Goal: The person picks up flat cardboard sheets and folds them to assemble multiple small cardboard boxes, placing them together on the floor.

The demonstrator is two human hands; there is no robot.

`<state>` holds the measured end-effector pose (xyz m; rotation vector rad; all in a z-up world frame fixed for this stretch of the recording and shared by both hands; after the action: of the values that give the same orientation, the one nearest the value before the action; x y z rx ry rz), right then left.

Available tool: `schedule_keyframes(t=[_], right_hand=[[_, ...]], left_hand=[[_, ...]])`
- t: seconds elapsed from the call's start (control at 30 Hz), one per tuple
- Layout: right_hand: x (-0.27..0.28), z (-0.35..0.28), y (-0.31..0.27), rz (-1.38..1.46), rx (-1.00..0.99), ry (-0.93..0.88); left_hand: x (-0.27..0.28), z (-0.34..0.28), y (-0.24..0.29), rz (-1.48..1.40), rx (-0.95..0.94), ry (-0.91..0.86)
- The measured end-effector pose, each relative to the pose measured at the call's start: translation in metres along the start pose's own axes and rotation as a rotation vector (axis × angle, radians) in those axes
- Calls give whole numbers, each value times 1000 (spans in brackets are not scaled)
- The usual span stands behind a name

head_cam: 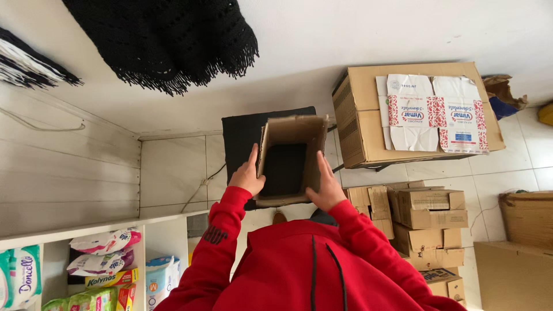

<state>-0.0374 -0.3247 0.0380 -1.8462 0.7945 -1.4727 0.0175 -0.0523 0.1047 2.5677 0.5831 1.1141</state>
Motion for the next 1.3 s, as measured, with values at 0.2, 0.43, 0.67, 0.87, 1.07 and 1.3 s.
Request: schedule_keyframes(t=[0.2, 0.43, 0.67, 0.87, 1.07, 1.3], right_hand=[[-16, -10, 49, -184, 88, -227], [-22, -26, 63, -296, 175, -236], [0, -47, 40, -156, 317, -223], [-17, -39, 59, -305, 462, -238], [-16, -28, 61, -209, 444, -451], [-2, -36, 30, -208, 567, -369]], left_hand=[[14, 23, 29, 43, -173, 232], [19, 145, 33, 116, -280, 302], [-5, 229, -10, 83, -232, 392], [-20, 201, -29, 0, -116, 460], [-24, 164, -38, -37, -62, 525], [-35, 163, -40, 38, -31, 450]])
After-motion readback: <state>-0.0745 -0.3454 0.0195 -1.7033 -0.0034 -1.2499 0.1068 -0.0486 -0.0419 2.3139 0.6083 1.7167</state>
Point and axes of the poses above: each hand's wrist, its own z-axis towards the middle knuckle, its own x-axis out of the back of the hand, y = z × x, the point moved 4 cm from there along z, towards the middle knuckle, and after that the axes turned 6 degrees about x, right-handed, at the moved point
